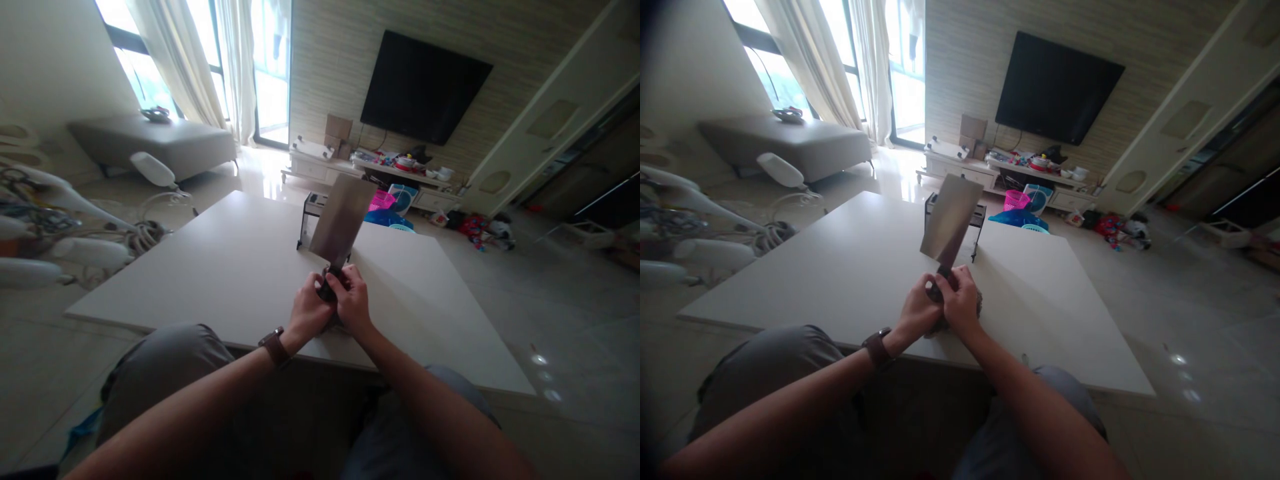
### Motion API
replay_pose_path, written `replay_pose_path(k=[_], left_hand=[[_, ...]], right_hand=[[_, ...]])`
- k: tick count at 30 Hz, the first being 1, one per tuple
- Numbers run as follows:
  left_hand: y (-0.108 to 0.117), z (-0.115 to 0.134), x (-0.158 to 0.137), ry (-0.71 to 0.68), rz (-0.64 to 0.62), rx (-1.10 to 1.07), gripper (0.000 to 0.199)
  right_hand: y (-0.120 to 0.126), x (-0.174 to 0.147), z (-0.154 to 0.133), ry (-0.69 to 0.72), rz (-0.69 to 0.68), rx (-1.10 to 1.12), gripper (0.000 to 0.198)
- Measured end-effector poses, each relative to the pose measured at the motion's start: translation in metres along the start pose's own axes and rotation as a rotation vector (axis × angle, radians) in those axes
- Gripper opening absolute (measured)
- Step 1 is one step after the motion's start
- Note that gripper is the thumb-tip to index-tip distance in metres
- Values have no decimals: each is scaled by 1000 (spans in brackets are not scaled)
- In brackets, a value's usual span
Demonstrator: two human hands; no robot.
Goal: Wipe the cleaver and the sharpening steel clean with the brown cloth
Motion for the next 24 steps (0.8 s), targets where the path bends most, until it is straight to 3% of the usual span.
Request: replay_pose_path(k=[4, 6, 10, 14, 20, 24], left_hand=[[-2, -17, 4, 151, 1, -224, 55], [2, -22, 11, 254, 20, -377, 48], [21, -21, 27, 490, 101, -726, 28], [36, -12, 37, 664, 119, -1076, 28], [45, -5, 43, 614, 163, -1238, 43], [47, -1, 44, 609, 194, -1263, 41]], right_hand=[[35, 18, -12, 34, 174, 60, 26], [55, 24, -14, 39, 185, 63, 26], [79, 25, -5, -148, 81, 102, 32], [72, 17, -2, -222, -56, 91, 32], [51, 7, -10, -221, -232, 25, 34], [48, 6, -6, -235, -281, -9, 31]])
Point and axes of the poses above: each hand's wrist, its own x-axis towards the middle knuckle, its own y-axis out of the back of the hand, z = x × y, the point moved 3 cm from there along x, towards the middle knuckle, and after that the axes turned 13 degrees about -y, right-handed, at the moved point
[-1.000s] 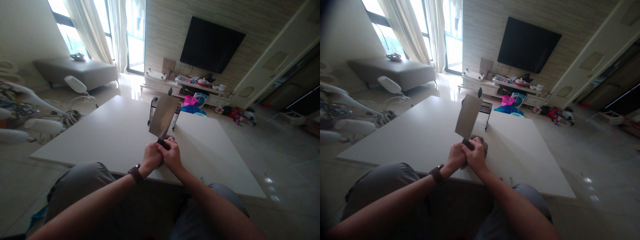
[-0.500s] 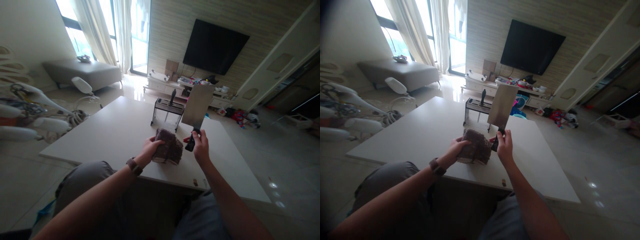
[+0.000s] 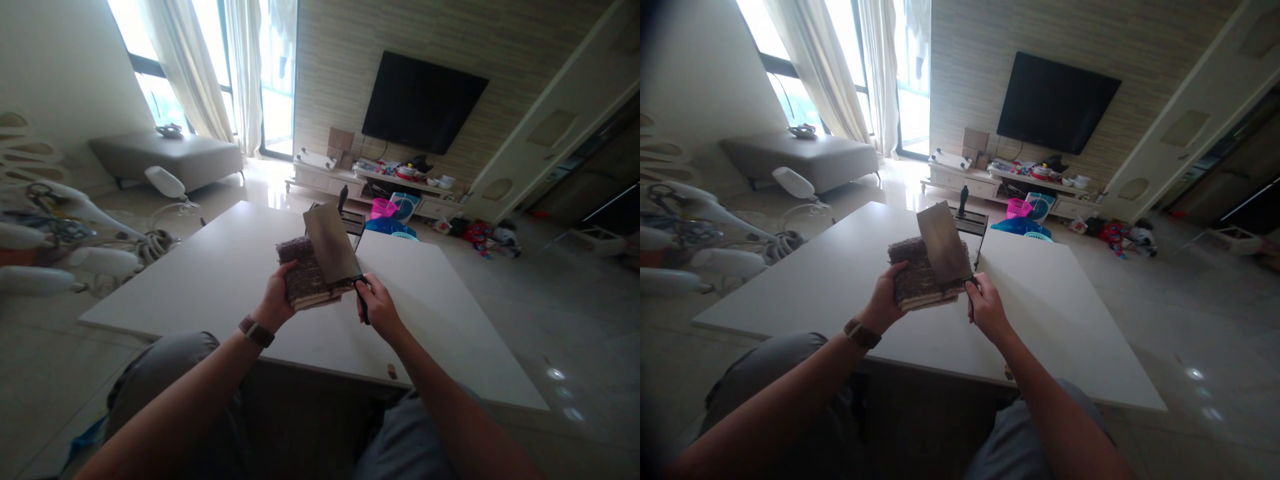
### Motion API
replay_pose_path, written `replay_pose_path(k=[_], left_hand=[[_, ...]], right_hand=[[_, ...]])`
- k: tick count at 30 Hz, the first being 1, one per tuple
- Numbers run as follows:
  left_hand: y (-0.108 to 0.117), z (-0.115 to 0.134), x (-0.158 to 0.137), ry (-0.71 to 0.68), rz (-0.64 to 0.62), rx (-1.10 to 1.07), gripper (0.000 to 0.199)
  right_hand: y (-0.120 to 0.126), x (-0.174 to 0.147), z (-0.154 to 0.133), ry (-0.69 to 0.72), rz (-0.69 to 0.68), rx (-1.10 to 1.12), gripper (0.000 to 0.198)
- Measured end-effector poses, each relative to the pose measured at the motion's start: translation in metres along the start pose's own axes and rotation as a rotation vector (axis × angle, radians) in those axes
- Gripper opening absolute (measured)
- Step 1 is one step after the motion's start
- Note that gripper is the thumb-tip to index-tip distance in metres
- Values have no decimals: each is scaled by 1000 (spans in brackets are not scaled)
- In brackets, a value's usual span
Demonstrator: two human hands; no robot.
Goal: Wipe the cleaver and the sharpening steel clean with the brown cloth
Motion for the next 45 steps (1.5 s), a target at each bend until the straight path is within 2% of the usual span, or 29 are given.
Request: replay_pose_path(k=[5, 21, 30, 40, 45], left_hand=[[-1, 4, -2, -49, 27, -29, 36], [1, 2, -2, -46, -11, -13, 48], [-1, 3, -5, -55, -2, -22, 46], [1, 4, -3, -56, -5, -12, 46], [-1, 7, -5, -86, 11, -29, 43]], right_hand=[[3, 5, 6, -6, 51, -27, 29], [8, 5, 5, -12, 164, -57, 30], [15, 7, 3, -19, 239, -82, 28], [34, 17, 11, 163, 440, -222, 25], [40, 17, 9, 21, 455, -139, 25]])
Point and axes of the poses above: each hand's wrist, its own x-axis towards the middle knuckle, its own y-axis out of the back of the hand, z = x × y, the point moved 3 cm from there along x, towards the middle knuckle, and after that the axes turned 13 degrees about -y, right-handed, at the moved point
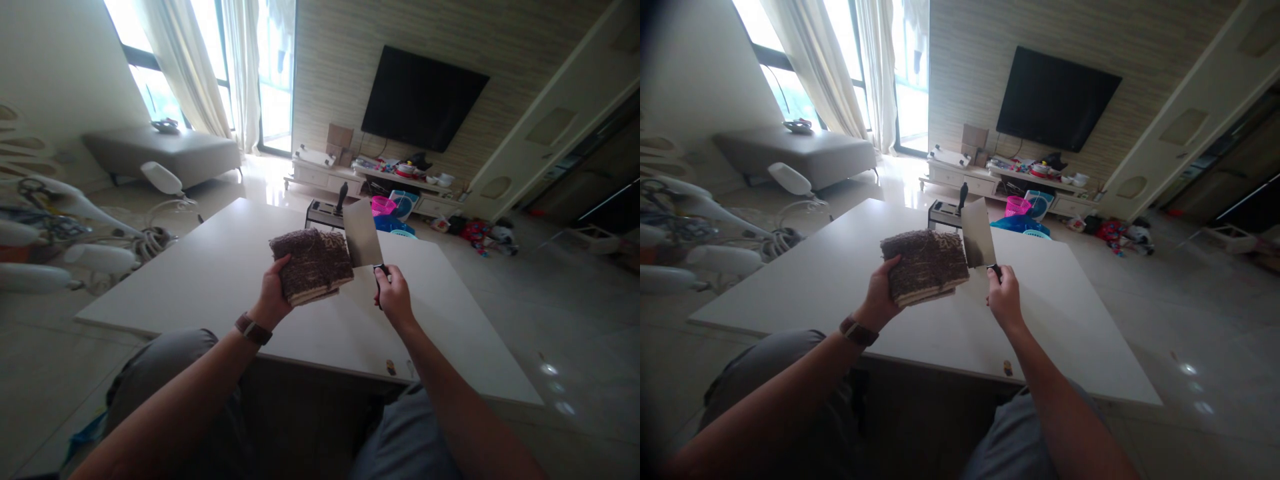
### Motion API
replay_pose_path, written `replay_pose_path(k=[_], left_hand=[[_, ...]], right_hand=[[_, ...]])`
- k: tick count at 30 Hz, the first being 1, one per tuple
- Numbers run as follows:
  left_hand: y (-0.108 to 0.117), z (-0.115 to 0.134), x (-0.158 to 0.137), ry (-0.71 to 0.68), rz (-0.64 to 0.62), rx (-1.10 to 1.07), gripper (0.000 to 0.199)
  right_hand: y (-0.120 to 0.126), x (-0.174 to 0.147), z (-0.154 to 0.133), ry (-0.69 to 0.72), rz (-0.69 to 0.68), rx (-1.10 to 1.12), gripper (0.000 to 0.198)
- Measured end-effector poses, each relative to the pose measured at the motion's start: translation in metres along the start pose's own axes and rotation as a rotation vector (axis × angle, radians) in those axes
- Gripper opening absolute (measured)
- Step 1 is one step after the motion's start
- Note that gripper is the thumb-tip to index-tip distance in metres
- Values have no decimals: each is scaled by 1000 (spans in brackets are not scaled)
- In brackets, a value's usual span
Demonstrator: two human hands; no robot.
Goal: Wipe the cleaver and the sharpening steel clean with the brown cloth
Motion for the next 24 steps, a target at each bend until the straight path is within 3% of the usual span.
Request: replay_pose_path(k=[6, 10, 14, 20, 24], left_hand=[[0, 2, 1, -22, -15, -2, 45], [-2, 2, 0, -12, -27, -14, 47], [-3, 3, -3, 4, -85, -53, 46], [0, 10, -2, 6, -185, -181, 54], [0, 5, 3, -11, -201, -156, 33]], right_hand=[[-3, -9, -5, -106, -129, 221, 28], [-19, -18, -2, -212, -308, 374, 31], [-36, -27, 3, -268, -424, 383, 33], [-43, -29, 9, -271, -434, 375, 36], [-41, -28, 8, -237, -432, 383, 36]])
Point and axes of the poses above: each hand's wrist, its own x-axis towards the middle knuckle, its own y-axis out of the back of the hand, z = x × y, the point moved 3 cm from there along x, towards the middle knuckle, and after that the axes turned 13 degrees about -y, right-handed, at the moved point
